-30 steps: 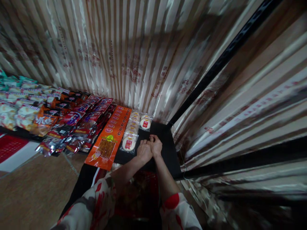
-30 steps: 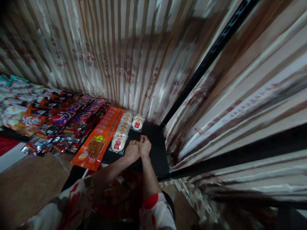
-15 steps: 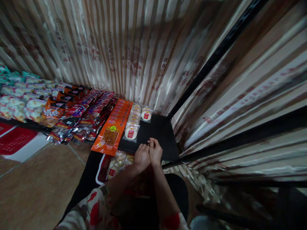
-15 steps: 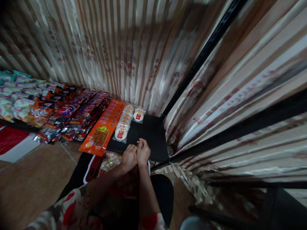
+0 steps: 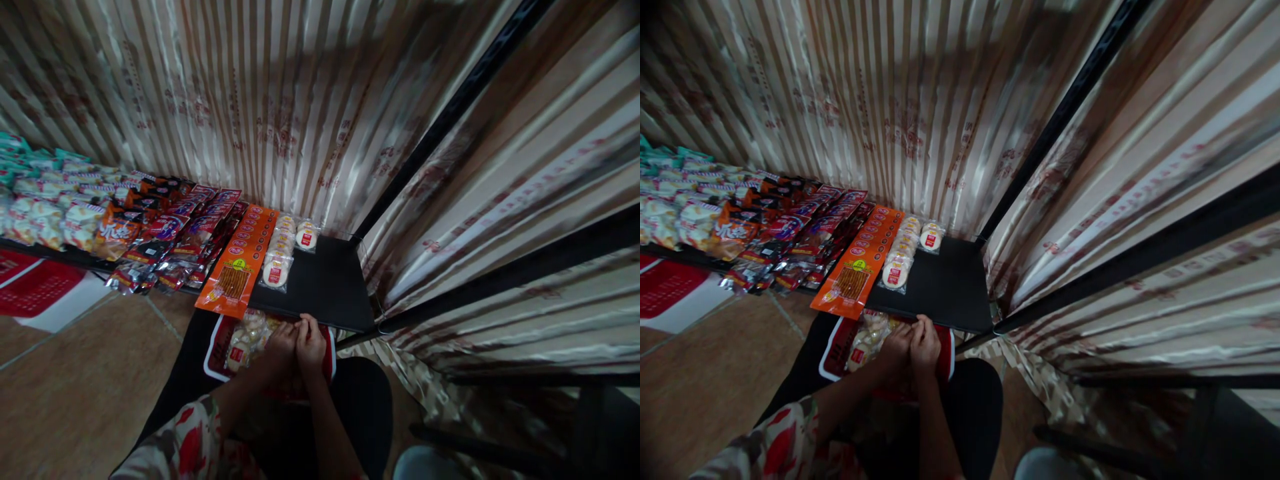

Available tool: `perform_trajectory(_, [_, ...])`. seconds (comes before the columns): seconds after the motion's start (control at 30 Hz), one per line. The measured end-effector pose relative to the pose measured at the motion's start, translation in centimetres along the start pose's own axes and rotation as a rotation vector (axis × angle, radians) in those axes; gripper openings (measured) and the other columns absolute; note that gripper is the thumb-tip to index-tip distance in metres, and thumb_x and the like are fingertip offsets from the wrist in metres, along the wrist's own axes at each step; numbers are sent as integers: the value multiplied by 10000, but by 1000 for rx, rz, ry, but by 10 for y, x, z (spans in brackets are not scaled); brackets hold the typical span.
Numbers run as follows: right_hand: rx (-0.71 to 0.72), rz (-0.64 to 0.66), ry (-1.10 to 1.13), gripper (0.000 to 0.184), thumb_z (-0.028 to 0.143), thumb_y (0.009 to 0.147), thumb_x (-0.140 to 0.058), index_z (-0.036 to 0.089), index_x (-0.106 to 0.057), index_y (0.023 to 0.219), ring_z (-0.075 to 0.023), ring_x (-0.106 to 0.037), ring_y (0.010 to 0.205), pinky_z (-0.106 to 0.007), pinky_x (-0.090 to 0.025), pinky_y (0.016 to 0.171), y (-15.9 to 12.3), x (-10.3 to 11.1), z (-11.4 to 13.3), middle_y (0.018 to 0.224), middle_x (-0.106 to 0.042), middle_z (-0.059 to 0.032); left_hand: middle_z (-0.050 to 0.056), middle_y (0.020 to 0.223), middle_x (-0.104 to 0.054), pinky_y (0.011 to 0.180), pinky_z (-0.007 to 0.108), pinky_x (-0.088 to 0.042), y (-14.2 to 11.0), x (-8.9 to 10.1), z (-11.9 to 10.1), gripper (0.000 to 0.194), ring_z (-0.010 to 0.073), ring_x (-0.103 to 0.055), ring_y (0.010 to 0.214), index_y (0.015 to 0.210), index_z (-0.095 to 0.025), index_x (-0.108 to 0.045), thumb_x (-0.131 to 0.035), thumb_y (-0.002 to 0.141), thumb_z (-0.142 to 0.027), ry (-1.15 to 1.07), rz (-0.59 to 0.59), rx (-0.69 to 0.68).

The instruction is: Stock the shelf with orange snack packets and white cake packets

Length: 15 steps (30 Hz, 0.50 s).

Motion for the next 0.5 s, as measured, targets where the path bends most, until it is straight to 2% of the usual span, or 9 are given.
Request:
perform_trajectory(0.1, [-24, 31, -13, 292, 320, 881, -311, 176, -551, 964, -167, -630, 730, -261, -451, 688, 0, -5, -7, 774, -673, -51, 104, 1231, -553, 1040, 407, -303, -6, -14, 10, 396, 219, -461, 1163, 1239, -165, -497, -404, 857, -214, 32, 68, 17])
perform_trajectory(0.2, [-11, 18, -48, 262, 322, 886, -295, 192, -522, 869, -172, -609, 747, -275, -441, 712, -2, -11, -13, 789, -654, -60, 109, 1360, -443, 1078, 462, -216, -14, -25, 21, 485, 261, -338, 1282, 1328, -168, -405, -411, 856, -282, 65, 134, 84])
perform_trajectory(0.37, [39, 70, -165, 309, 307, 881, -264, 206, -531, 764, -203, -567, 822, -347, -425, 809, -18, -30, -32, 795, -626, -85, 137, 1488, -196, 1068, 573, -117, -26, -31, 26, 769, 342, -123, 1362, 1428, -167, -167, -475, 789, -464, 86, 337, 100])
perform_trajectory(0.43, [-26, 79, -206, 307, 280, 865, -279, 197, -563, 785, -225, -567, 856, -379, -423, 819, -21, -36, -47, 832, -632, -107, 153, 1492, -162, 1056, 609, -68, -27, -30, 25, 818, 358, -95, 1365, 1431, -163, -148, -478, 769, -514, 93, 398, 116])
perform_trajectory(0.5, [-120, 59, -211, 282, 257, 843, -322, 197, -595, 808, -242, -577, 868, -396, -430, 804, -20, -39, -63, 867, -642, -123, 153, 1491, -168, 1055, 616, -32, -28, -31, 26, 749, 352, -97, 1366, 1425, -164, -184, -430, 801, -497, 91, 406, 153])
Point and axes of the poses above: each hand's wrist, its own y-axis towards the middle knuckle, its own x-axis out of the back of the hand, z = x × y, the point moved 2 cm from there along y, towards the middle knuckle
